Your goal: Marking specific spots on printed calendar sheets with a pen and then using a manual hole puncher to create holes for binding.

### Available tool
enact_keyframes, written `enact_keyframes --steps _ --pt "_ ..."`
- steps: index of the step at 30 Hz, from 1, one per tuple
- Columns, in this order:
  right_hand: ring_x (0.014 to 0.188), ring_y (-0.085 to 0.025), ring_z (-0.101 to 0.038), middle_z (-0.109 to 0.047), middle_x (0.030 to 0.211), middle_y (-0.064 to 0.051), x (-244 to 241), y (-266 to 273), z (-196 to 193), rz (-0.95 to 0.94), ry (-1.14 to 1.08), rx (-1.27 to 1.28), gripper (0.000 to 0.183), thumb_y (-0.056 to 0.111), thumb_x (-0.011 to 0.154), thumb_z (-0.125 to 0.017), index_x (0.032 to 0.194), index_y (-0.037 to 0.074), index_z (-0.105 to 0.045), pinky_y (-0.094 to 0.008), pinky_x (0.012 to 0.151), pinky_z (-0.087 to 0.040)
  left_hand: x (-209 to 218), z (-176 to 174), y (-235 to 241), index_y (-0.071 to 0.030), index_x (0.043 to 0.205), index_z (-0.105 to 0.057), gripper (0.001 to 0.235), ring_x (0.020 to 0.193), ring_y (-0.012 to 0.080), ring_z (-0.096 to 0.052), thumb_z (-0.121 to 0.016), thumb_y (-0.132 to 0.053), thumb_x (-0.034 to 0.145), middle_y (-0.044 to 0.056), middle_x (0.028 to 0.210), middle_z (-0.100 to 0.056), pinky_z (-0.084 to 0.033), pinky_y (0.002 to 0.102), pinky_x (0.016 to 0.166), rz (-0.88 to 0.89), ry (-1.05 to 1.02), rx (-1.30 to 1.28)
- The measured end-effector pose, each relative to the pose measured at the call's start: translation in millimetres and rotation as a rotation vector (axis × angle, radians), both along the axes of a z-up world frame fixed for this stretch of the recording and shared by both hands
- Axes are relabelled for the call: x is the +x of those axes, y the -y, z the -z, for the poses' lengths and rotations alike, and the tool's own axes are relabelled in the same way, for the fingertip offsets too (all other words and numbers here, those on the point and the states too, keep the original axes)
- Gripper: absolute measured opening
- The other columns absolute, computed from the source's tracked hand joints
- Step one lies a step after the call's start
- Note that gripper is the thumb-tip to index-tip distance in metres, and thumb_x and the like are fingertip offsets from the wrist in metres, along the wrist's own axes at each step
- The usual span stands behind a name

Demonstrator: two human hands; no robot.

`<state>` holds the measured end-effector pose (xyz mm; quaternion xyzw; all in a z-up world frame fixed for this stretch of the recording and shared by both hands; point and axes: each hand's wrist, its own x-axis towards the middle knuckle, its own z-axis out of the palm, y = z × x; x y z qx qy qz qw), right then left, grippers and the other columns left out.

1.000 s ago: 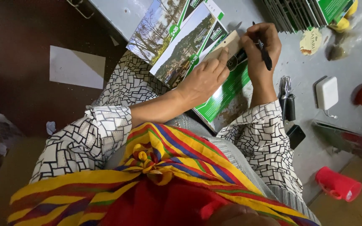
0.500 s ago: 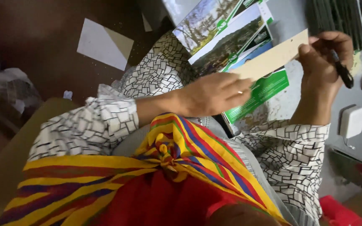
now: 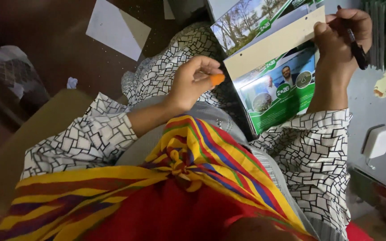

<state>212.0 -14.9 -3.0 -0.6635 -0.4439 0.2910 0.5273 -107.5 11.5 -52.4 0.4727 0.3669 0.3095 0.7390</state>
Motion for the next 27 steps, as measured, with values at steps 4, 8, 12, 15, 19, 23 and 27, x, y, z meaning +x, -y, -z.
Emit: enact_keyframes --steps 4,8,12,15,19,23,27 --pt "0.098 -0.021 -0.063 -0.064 0.104 -0.013 9.7 -4.7 12.3 0.013 -0.034 0.000 0.038 -0.023 0.098 -0.063 0.111 0.013 -0.058 -0.032 0.079 -0.054 12.5 6.2 -2.9 -0.009 0.104 -0.061 0.027 0.091 0.0158 -0.065 -0.066 0.002 0.080 0.006 0.096 -0.067 -0.057 0.028 0.084 -0.024 0.017 -0.020" --pt "0.097 -0.023 -0.061 -0.062 0.104 -0.016 8.4 -6.6 15.1 -0.014 0.024 0.038 0.040 -0.027 0.095 -0.062 0.111 0.010 -0.056 -0.034 0.077 -0.052 16.5 6.2 -5.5 -0.008 0.102 -0.062 0.026 0.084 0.0158 -0.066 -0.065 0.005 0.080 0.007 0.092 -0.066 -0.060 0.026 0.072 -0.014 0.030 -0.114" --pt "0.101 -0.026 -0.061 -0.062 0.105 -0.016 6.9 -10.8 18.1 -0.058 0.041 0.060 0.043 -0.030 0.094 -0.062 0.112 0.009 -0.055 -0.037 0.083 -0.054 20.3 10.9 -5.4 -0.003 0.102 -0.061 0.022 0.077 0.0224 -0.073 -0.064 0.008 0.083 0.012 0.089 -0.067 -0.061 0.027 0.061 -0.040 0.137 -0.212" --pt "0.102 -0.026 -0.061 -0.062 0.106 -0.017 8.9 -9.6 22.2 -0.067 0.042 0.075 0.040 -0.028 0.096 -0.063 0.113 0.008 -0.055 -0.038 0.081 -0.052 23.0 10.9 -6.1 -0.003 0.098 -0.061 0.019 0.075 0.0220 -0.075 -0.066 0.006 0.082 0.011 0.085 -0.067 -0.061 0.026 0.061 -0.047 0.129 -0.250" --pt "0.101 -0.027 -0.060 -0.061 0.105 -0.017 4.8 -9.9 19.4 -0.085 0.094 0.092 0.038 -0.024 0.095 -0.064 0.112 0.008 -0.055 -0.041 0.084 -0.052 25.6 15.2 -5.6 -0.003 0.098 -0.061 0.019 0.077 0.0256 -0.076 -0.065 0.007 0.082 0.013 0.086 -0.067 -0.064 0.028 0.063 -0.039 0.125 -0.264" --pt "0.098 -0.027 -0.058 -0.060 0.106 -0.016 2.3 -9.3 18.1 -0.077 0.070 0.063 0.036 -0.022 0.099 -0.065 0.114 0.009 -0.054 -0.040 0.078 -0.052 27.0 14.0 -6.5 -0.003 0.096 -0.061 0.014 0.076 0.0261 -0.076 -0.064 0.004 0.083 0.013 0.086 -0.068 -0.063 0.027 0.063 -0.051 0.105 -0.319" --pt "0.097 -0.025 -0.058 -0.060 0.105 -0.016 -6.0 -11.8 11.5 -0.051 0.070 0.044 0.036 -0.022 0.096 -0.063 0.112 0.008 -0.054 -0.037 0.077 -0.053 27.9 15.6 -6.5 -0.003 0.095 -0.061 0.015 0.078 0.0270 -0.076 -0.066 0.005 0.083 0.012 0.086 -0.066 -0.064 0.028 0.066 -0.051 0.110 -0.350"
